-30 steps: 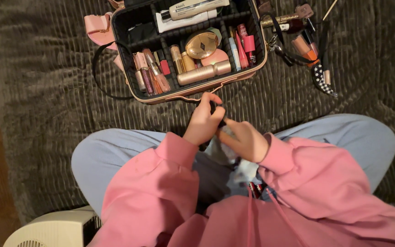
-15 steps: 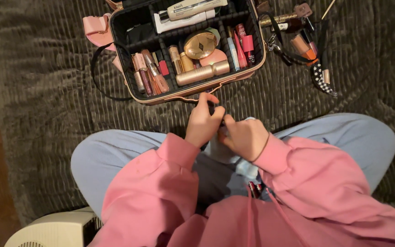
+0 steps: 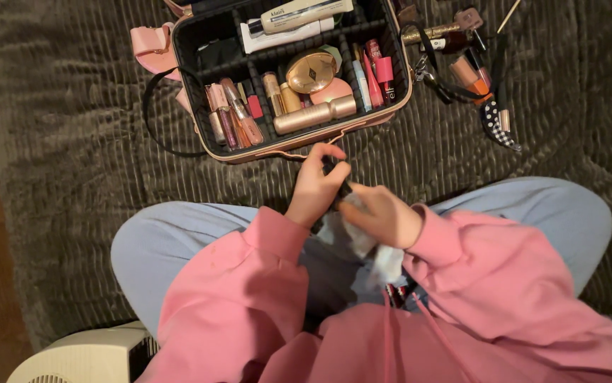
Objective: Cleaning individual makeup products with a cloth and organizing them into a makeup bag.
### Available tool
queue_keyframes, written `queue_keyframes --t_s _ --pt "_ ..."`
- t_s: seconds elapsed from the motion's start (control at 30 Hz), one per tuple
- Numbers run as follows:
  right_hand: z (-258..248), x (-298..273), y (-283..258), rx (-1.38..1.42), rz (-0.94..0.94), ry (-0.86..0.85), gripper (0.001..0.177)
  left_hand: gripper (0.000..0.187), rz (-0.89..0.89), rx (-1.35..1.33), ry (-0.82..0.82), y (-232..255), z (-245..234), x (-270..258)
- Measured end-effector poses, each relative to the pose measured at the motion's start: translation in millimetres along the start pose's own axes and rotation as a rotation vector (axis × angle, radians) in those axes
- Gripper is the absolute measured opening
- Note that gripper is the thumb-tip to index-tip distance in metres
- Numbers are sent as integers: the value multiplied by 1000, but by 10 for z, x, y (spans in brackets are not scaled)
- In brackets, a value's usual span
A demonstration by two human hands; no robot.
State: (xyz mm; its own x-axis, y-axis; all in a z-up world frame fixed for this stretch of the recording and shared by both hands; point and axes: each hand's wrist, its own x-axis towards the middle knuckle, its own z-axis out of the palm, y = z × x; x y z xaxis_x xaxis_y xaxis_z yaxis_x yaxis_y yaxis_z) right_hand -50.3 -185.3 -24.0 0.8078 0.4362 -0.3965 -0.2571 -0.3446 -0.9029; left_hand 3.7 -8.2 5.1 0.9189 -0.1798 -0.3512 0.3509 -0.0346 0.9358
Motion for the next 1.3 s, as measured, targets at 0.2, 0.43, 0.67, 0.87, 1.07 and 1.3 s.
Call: queue_keyframes --t_s 0.2,0.43,0.67,0.87,1.07,1.3 --pt "49 -16 -122 -1065 -102 186 67 21 -187 300 80 -29 -7 -64" --pt "-88 -70 -405 -47 -67 81 22 23 10 119 -3 52 -52 14" --pt "-173 -66 -763 -322 49 46 29 18 92 318 328 516 -435 17" --pt "-51 -46 -605 -651 76 -18 39 20 121 706 590 928 -996 42" --pt "-7 38 -381 -745 65 -2 45 35 -17 985 606 602 -1297 582" --pt "-145 15 -713 -628 203 -31 46 72 -68 1096 586 581 -1218 545"
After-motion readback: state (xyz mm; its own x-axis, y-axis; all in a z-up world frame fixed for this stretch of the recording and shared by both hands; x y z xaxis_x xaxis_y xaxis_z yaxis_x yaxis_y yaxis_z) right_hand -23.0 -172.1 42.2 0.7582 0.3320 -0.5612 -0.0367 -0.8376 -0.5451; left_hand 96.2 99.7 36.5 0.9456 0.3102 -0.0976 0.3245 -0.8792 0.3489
